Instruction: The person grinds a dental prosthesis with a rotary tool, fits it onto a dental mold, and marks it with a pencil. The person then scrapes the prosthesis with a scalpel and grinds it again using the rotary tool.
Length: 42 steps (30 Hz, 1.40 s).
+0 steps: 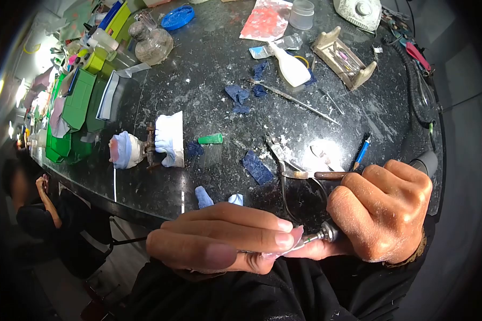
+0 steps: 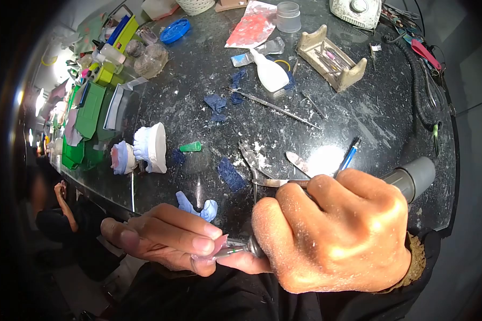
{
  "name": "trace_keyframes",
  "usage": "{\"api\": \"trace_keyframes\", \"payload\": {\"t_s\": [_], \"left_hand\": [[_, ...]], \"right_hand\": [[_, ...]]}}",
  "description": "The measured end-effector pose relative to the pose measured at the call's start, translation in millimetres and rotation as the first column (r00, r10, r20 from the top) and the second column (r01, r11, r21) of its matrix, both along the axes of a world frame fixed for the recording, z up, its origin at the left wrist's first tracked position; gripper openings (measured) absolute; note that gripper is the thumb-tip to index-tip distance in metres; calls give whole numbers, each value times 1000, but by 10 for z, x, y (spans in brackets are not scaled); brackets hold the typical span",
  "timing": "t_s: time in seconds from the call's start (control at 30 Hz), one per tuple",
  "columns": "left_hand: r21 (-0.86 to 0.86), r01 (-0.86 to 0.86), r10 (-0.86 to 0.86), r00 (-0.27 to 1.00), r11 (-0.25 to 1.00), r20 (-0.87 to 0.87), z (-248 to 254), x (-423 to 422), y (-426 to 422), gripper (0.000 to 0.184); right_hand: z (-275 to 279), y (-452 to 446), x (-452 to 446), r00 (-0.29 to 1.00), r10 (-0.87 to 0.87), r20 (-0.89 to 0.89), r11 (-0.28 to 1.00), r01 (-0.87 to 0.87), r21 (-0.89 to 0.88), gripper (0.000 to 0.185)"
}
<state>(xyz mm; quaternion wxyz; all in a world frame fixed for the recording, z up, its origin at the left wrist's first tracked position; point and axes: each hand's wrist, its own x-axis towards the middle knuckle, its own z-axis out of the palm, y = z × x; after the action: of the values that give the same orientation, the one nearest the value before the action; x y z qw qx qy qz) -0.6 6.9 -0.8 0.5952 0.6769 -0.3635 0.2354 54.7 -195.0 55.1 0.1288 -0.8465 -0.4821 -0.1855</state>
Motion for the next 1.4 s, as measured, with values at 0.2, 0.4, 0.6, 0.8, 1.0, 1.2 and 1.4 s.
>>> {"api": "trace_keyframes", "payload": {"t_s": [0.2, 0.4, 0.6, 0.8, 1.0, 1.2, 1.4], "left_hand": [[122, -38, 33, 999, 992, 36, 20, 15, 8, 87], [122, -30, 24, 999, 992, 45, -12, 17, 31, 89], [-98, 63, -74, 991, 993, -110, -37, -11, 26, 81], [-126, 70, -82, 992, 990, -99, -34, 23, 20, 76], [-133, 80, -92, 991, 988, -93, -30, 28, 11, 72], [-156, 80, -92, 994, 984, -65, -45, 34, -11, 68], [-273, 29, -25, 999, 962, 21, -93, 9, -165, 63]], "right_hand": [[-30, 1, 3, 999, -8, 45, 1000, 8, 12, 64], [45, 10, -19, 997, -38, 69, 998, 41, -47, 64], [22, -7, -27, 990, -75, 122, 997, 79, -25, 65], [-11, -6, -31, 987, -72, 145, 997, 75, -12, 66], [2, -4, -49, 987, -92, 134, 995, 97, -31, 67], [-1, 3, -53, 984, -105, 142, 994, 108, -16, 68], [2, -42, -19, 976, -120, 182, 993, 118, 18, 65]]}}
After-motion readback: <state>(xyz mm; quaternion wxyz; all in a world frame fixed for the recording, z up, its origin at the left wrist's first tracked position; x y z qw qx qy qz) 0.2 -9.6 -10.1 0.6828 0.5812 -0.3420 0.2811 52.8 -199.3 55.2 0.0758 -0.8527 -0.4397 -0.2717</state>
